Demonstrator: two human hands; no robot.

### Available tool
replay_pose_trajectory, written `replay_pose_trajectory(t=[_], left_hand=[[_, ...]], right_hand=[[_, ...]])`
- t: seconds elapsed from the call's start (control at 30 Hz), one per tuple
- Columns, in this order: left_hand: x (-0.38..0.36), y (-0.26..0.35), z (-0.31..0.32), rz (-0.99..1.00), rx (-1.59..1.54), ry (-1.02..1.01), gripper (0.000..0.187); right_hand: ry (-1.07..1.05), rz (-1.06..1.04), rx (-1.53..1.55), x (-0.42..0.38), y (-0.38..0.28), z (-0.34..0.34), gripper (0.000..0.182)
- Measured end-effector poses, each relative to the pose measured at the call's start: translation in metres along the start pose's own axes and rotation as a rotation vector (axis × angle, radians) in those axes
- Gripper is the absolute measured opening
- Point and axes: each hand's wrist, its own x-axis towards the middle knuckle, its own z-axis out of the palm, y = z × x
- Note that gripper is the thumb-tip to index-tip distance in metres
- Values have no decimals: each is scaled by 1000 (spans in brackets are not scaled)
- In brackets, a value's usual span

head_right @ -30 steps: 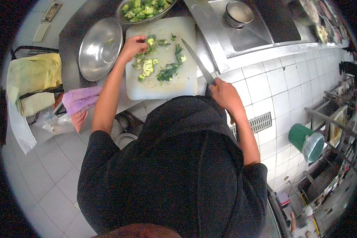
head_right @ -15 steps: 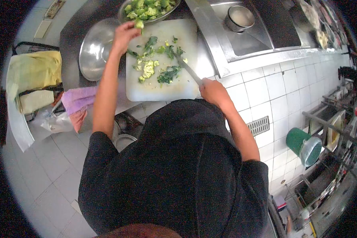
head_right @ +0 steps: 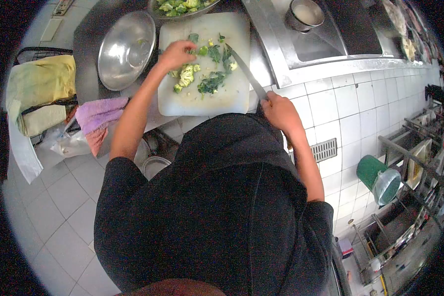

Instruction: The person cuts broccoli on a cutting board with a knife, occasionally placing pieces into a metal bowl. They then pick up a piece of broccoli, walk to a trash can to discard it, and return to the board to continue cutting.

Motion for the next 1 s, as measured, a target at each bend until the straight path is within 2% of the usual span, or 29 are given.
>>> replay_pose_trajectory(t=[0.1, 0.13, 0.23, 0.27, 0.37, 0.47, 0.57, 0.67, 0.77, 0.83, 0.9, 1.0], left_hand=[[-26, 4, 26, 140, 321, -11, 36], [-30, 8, 30, 157, 286, -16, 30], [-26, 13, 38, 100, 271, -44, 29], [-22, 15, 38, 35, 287, -123, 33], [-21, 26, 33, -34, 163, 0, 39], [-8, 33, 31, 54, 107, 166, 48], [11, 20, 45, 44, 240, 17, 52], [9, 29, 41, 39, 180, 129, 43], [23, 38, 7, 43, 154, 240, 42], [37, 47, -32, 129, 100, 448, 38], [56, 68, -91, -112, 60, 362, 31], [59, 79, -120, 145, -127, 604, 42]], right_hand=[[-16, 21, -1, 1, 0, -3, 31], [-30, 33, 14, 2, 1, -3, 31], [-48, 25, 18, 6, 0, -3, 32], [-46, 18, 14, 6, 0, -3, 32], [-45, 28, 45, 6, 2, -3, 32], [-21, 44, 31, 1, -8, -9, 32], [-10, 74, 59, 1, -4, -5, 32], [6, 45, 68, -2, 1, -4, 31], [16, 65, 77, -4, 5, -4, 31], [5, 88, 106, -5, 8, -3, 31], [-48, 122, 136, -2, -2, -6, 31], [-117, 182, 170, -5, -20, -14, 30]])
